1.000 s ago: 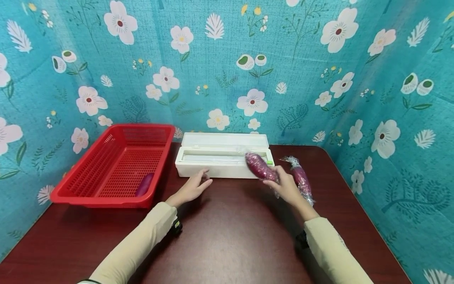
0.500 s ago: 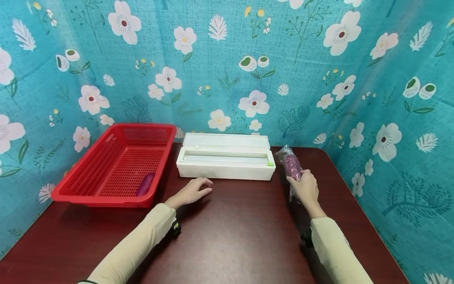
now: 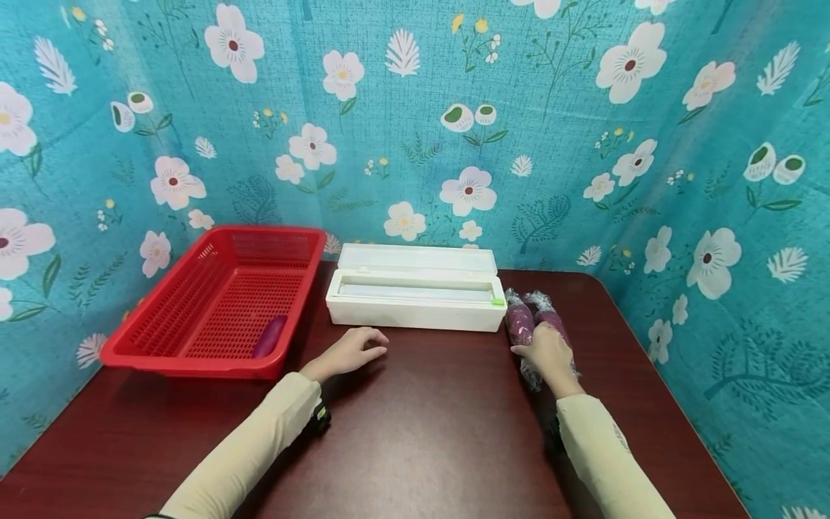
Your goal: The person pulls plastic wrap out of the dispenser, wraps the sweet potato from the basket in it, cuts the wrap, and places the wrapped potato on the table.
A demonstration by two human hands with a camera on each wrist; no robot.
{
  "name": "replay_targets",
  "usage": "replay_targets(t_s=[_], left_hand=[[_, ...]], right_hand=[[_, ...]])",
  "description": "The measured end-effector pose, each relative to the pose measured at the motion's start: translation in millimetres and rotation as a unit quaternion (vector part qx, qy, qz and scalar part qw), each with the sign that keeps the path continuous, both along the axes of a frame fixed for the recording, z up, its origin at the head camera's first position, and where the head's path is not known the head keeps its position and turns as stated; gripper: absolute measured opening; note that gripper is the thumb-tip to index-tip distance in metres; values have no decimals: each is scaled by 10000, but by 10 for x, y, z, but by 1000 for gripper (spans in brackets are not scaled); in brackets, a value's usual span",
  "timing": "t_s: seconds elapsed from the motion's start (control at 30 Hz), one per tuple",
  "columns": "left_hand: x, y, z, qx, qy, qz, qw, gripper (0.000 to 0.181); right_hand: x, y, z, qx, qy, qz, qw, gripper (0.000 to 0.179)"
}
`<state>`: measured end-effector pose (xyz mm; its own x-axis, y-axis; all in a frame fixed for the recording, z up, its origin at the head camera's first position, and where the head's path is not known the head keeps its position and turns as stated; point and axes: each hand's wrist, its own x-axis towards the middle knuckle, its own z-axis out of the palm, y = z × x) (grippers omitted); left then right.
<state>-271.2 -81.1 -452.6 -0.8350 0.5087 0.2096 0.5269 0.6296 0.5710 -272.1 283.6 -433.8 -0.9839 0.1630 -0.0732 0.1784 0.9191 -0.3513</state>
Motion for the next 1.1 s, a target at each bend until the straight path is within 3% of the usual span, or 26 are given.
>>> replay_targets(t_s=[0.13,0.2,0.27,0.43,0.57,0.67,0.8,0.97,1.1], left_hand=[[-25,-29,45,-106,190,880,9959,14],[-56,-42,84,-6,379,1380,9897,12],[-97,-57,141,215,597,1746,9826,12],[-222,-88,269,760,1044,2634,9560,16],[-327,-124,325,625,1048,3314,9356,23],[-386,-152,358,174,758,3540,9320,25],[-438,-175,393,-368,383,3523,9344,25],[-464,-191,421,-597,191,3575,9318,18],[-491,-199,433,-665,158,3612,9300,13]], right_hand=[[-12,-28,90,392,-80,149,9991,74],[-12,-50,153,544,221,317,9978,78],[-31,-82,218,554,776,491,9942,72],[-169,-209,294,-46,2128,1208,9696,36],[-328,-331,259,-220,2399,1988,9500,27],[-423,-407,215,-217,2413,2407,9399,24],[-513,-471,198,16,2485,2610,9328,20],[-613,-488,218,309,2125,2572,9422,15],[-671,-490,248,187,1629,2507,9541,11]])
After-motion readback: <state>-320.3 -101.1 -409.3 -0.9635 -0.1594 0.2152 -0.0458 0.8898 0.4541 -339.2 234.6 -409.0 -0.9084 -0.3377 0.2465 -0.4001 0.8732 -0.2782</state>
